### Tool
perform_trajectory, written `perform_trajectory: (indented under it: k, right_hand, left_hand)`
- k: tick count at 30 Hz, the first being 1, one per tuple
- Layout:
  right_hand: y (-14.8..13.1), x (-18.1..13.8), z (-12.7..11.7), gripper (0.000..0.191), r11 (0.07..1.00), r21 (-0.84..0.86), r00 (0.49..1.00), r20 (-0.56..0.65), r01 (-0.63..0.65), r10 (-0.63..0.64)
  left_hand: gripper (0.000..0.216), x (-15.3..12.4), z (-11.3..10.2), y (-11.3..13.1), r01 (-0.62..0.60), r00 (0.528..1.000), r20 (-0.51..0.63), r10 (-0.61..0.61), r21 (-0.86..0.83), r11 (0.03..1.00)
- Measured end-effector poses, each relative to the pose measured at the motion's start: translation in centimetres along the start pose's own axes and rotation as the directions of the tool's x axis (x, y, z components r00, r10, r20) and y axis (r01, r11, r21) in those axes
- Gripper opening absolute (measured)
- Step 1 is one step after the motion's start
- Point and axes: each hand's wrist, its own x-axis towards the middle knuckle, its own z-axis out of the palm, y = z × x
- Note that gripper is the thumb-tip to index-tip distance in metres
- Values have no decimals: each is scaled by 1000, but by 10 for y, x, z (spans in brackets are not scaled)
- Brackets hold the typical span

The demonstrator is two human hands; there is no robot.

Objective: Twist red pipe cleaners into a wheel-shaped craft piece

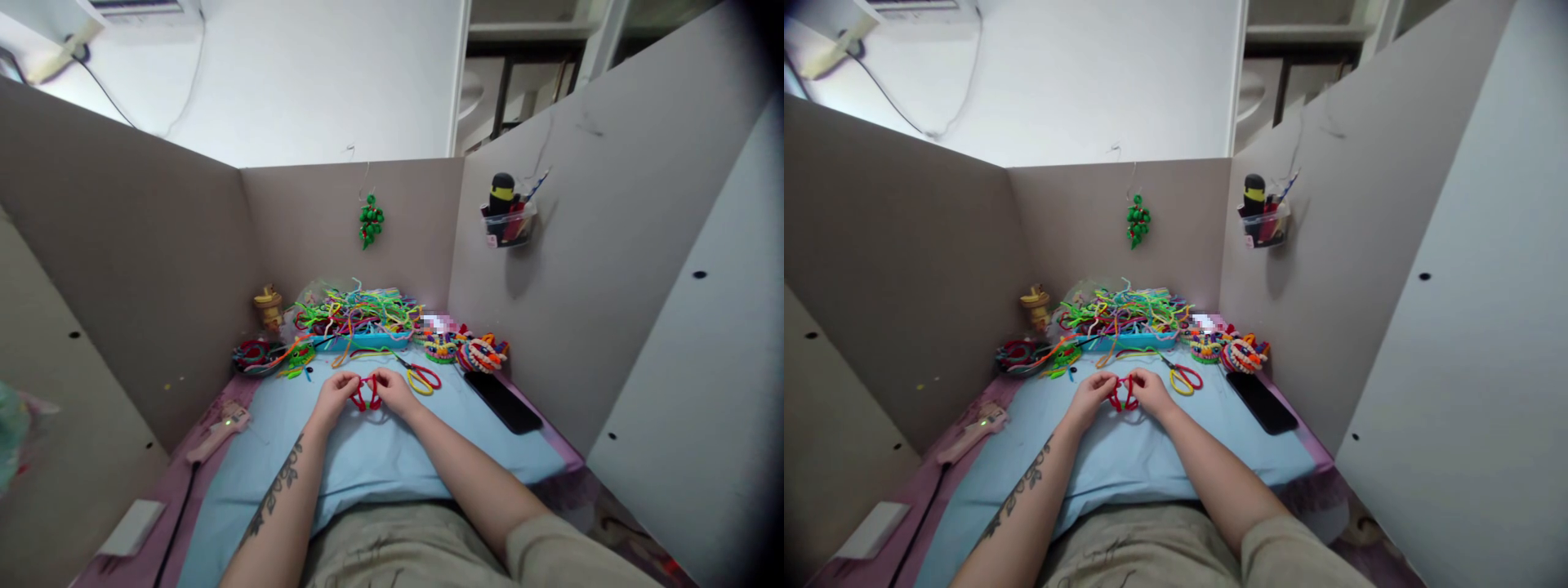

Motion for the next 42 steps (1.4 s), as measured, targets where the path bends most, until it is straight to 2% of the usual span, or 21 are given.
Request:
perform_trajectory:
  k: [6, 13, 27, 32, 42]
  right_hand:
    - [6, 2, -3, 12, 999, -35, 994, -113, -13, 9]
    - [12, 3, -3, 10, 999, -51, 993, -121, -7, 1]
    - [6, 2, -1, 15, 999, -33, 993, -112, -27, 23]
    - [4, 1, -1, 15, 999, -38, 996, -88, -11, 7]
    - [0, -1, 1, 12, 999, 16, 998, -49, 47, -46]
  left_hand:
    - [29, 0, 1, -4, -43, 995, 88, 39, 48, 998]
    - [17, 4, -2, -11, -111, 988, 122, 94, 148, 983]
    - [13, 1, 2, -9, -269, 959, 23, 282, 394, 879]
    - [11, 0, 1, -6, -329, 935, 19, 353, 418, 847]
    - [10, -2, 1, -4, -358, 923, 38, 383, 451, 818]
